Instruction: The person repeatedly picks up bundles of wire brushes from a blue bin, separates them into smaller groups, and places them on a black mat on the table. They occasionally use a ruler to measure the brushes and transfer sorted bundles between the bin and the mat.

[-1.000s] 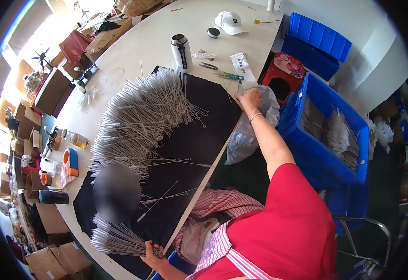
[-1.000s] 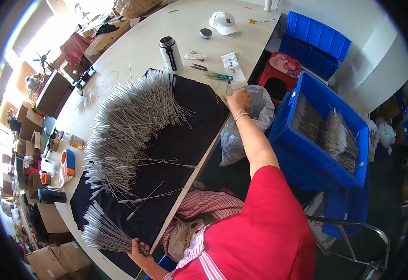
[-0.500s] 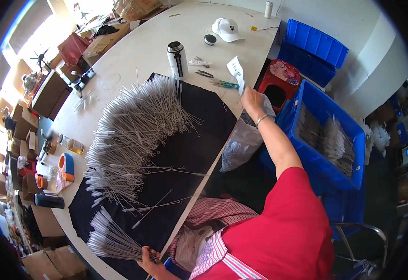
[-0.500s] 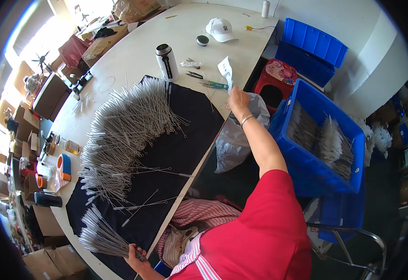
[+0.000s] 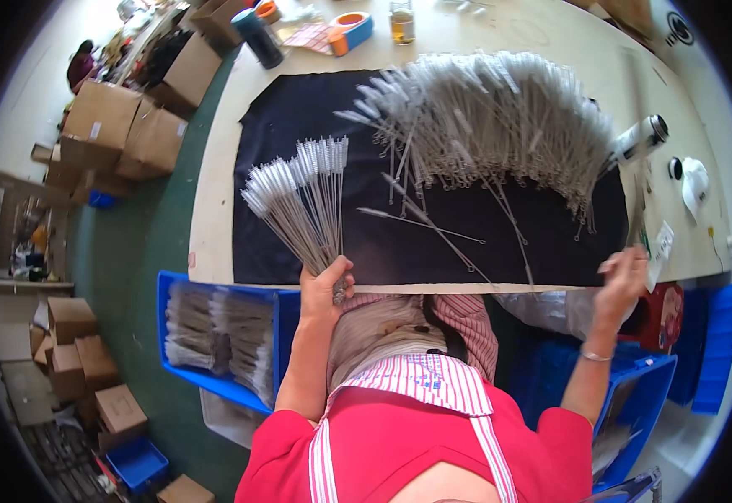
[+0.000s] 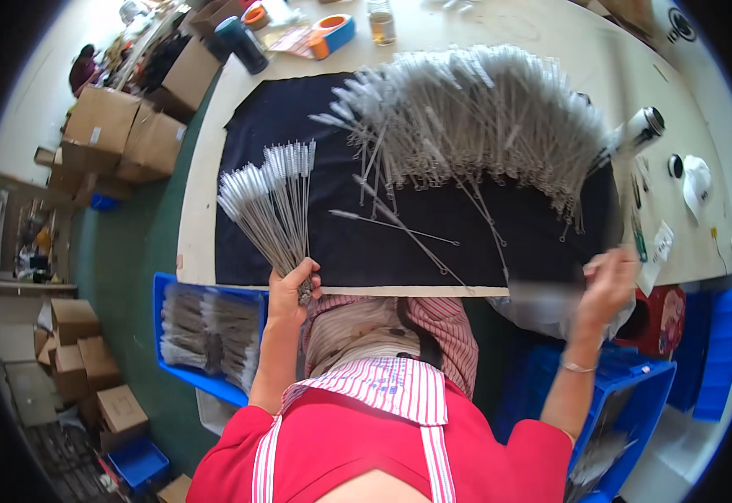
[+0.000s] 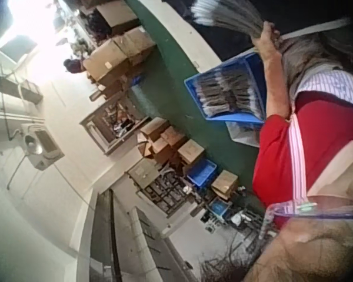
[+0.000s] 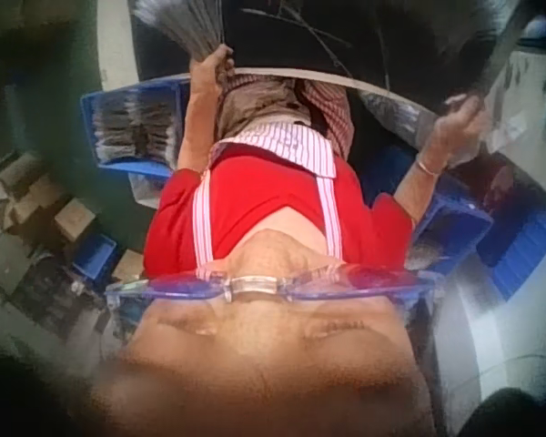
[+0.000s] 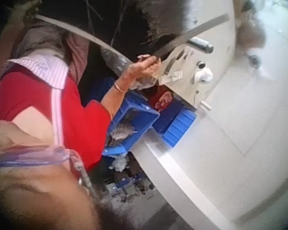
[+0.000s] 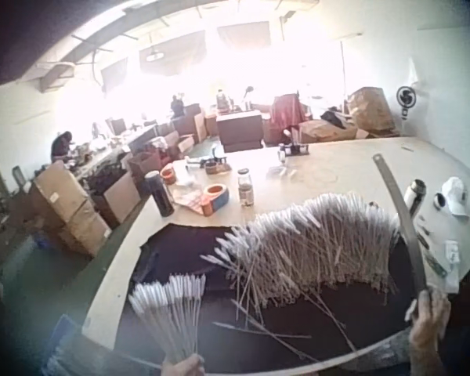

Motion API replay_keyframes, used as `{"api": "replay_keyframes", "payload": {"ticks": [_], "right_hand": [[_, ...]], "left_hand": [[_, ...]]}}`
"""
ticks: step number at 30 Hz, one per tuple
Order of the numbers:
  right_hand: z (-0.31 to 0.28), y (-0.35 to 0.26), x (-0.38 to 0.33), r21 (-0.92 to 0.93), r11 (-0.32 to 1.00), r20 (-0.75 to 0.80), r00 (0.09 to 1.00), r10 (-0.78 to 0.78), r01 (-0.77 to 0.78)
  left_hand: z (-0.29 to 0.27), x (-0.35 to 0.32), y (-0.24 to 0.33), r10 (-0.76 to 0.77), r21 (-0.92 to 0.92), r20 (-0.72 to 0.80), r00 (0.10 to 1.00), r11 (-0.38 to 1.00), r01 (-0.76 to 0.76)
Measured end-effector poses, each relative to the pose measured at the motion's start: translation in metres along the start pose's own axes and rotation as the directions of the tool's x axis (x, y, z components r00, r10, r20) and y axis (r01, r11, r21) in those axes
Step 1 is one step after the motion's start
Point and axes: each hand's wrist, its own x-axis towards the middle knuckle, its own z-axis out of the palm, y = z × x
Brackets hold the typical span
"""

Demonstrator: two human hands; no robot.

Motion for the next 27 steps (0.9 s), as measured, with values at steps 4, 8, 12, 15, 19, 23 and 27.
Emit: {"api": "replay_keyframes", "payload": {"ticks": [4,8,12,15,19,23,27], "right_hand": [[0.106,0.012,-0.132,-0.057,0.938,0.505,0.801,0.323,-0.343],[0.174,0.037,-0.216,-0.064,0.826,0.699,0.566,0.438,-0.561],[0.192,0.054,-0.249,-0.114,0.79,0.777,0.442,0.448,-0.602],[0.192,0.05,-0.253,-0.222,0.725,0.804,0.298,0.514,-0.651],[0.198,0.044,-0.258,-0.391,0.746,0.846,0.109,0.523,-0.54],[0.215,0.049,-0.253,-0.041,0.854,0.999,0.052,0.016,0.519],[0.264,0.016,-0.242,-0.207,0.949,0.964,0.216,0.157,0.237]], "left_hand": [[-0.025,-0.005,-0.002,0.069,-0.052,-0.093,0.993,0.996,-0.074],[-0.049,-0.013,-0.001,0.15,-0.016,-0.159,0.976,0.988,-0.155],[-0.073,-0.021,-0.007,0.164,-0.095,-0.228,0.96,0.977,-0.189],[-0.086,-0.021,-0.013,0.147,-0.134,-0.254,0.956,0.974,-0.185],[-0.092,-0.02,-0.016,0.112,-0.156,-0.247,0.962,0.976,-0.153],[-0.093,-0.027,-0.02,0.119,-0.115,-0.245,0.962,0.982,-0.15],[-0.098,-0.035,-0.023,0.137,-0.063,-0.257,0.957,0.985,-0.158]]}}
